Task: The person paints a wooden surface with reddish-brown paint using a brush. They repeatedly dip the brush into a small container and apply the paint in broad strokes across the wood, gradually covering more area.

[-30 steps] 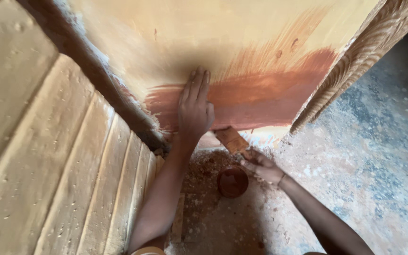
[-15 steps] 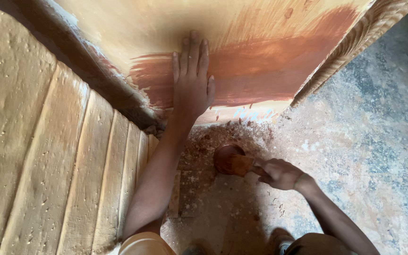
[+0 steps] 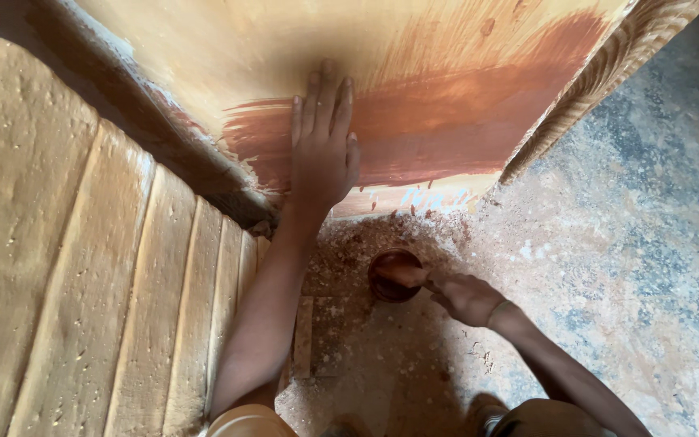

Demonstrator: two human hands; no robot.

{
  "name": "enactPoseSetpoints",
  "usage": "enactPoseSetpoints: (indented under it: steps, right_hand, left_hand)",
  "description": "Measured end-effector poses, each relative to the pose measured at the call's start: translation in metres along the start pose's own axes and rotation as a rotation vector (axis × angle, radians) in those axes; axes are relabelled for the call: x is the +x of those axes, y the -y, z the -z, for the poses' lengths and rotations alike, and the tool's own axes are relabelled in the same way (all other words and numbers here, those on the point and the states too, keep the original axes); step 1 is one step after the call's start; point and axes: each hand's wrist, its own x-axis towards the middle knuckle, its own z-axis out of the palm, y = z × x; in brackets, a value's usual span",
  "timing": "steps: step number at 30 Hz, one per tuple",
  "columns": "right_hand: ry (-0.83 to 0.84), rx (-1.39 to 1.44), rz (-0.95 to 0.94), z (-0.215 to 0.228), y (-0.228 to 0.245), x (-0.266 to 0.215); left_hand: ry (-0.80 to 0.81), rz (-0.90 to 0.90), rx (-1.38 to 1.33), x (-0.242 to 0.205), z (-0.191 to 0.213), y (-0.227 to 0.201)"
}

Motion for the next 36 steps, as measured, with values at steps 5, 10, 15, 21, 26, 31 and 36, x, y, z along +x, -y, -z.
enactPoseSetpoints:
  steps: [5,10,15,21,26,31,36]
  right_hand:
    - [-0.140,0.407,0.434,0.009,-0.030,-0.012]
    - [-0.260,0.417,0.560,0.062,-0.005,-0.007]
    - [-0.465,0.399,0.723,0.132,0.081,-0.002]
    - [-0.408,0.487,0.241,0.168,0.129,-0.018]
    - [-0.569,0.504,0.275,0.159,0.105,-0.035]
    - [-0.630,0.494,0.334,0.148,0.101,-0.051]
    - [-0.526,0.519,0.459,0.146,0.115,-0.041]
  left_hand:
    - [-0.111,-0.005,-0.062,-0.001,-0.003,0.015]
    - [-0.380,0.106,-0.225,0.007,-0.004,0.034]
    - [-0.558,0.263,-0.291,0.002,0.016,0.045]
    - [-0.566,0.433,-0.437,0.010,0.021,0.049]
    - [-0.559,0.367,-0.381,0.005,0.019,0.049]
    - [-0.571,0.360,-0.428,0.008,0.020,0.047]
    - [-0.567,0.353,-0.405,0.007,0.020,0.048]
